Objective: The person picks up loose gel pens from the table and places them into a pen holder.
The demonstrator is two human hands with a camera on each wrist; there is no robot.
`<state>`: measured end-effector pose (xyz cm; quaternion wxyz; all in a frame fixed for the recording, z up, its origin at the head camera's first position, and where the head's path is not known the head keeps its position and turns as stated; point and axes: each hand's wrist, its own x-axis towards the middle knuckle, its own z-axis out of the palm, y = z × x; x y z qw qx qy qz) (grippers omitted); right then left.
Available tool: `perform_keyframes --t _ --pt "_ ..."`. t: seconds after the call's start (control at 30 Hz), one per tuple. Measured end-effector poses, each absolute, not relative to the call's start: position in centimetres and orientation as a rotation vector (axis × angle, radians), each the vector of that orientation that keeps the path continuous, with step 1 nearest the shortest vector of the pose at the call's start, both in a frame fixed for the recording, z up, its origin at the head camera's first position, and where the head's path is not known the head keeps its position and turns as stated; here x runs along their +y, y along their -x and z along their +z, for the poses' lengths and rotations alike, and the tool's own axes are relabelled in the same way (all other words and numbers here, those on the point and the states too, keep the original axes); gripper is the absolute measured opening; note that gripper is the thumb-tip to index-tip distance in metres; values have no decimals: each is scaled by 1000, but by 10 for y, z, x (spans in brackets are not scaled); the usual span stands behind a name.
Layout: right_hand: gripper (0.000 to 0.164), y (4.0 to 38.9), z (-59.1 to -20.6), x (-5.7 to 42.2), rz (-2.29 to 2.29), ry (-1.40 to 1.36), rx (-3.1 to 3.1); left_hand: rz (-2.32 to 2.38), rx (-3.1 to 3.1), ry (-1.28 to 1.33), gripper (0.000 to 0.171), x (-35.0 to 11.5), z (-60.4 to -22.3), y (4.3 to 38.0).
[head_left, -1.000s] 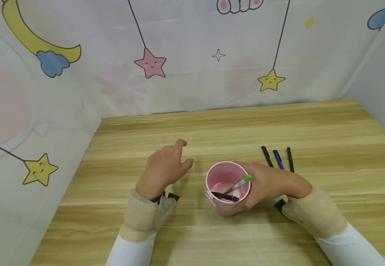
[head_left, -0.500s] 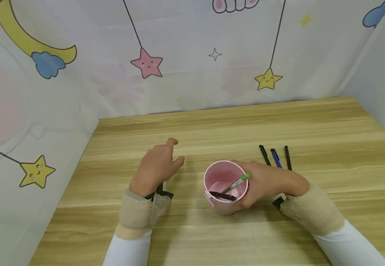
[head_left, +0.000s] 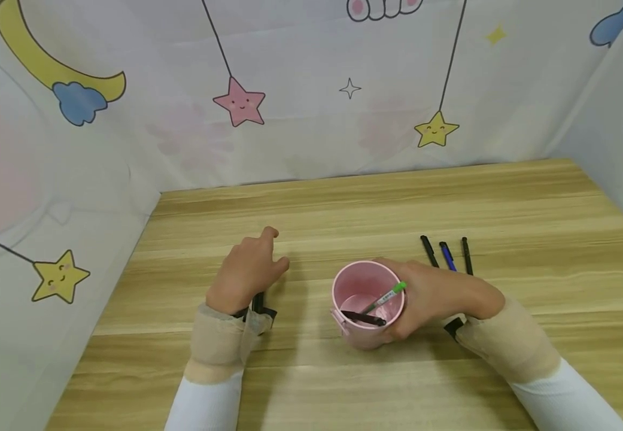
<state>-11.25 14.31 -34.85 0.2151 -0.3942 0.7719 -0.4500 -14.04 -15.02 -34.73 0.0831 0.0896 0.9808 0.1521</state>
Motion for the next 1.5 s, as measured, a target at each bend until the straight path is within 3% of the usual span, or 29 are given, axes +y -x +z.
perform_keyframes --t 0.43,0.83,1.17,1.5 --pt "87 129 -380 150 -1265 1142 2113 410 2882 -228 55 -154 -349 142" --pt "79 116 -351 144 -1305 1090 2072 390 2841 -186 46 -160 -352 145" --pt "78 115 -348 143 -1304 1095 2065 274 2824 -127 5 -162 -359 148" --pt "78 116 -350 144 -1299 1095 2064 280 2798 -126 18 -161 -364 149"
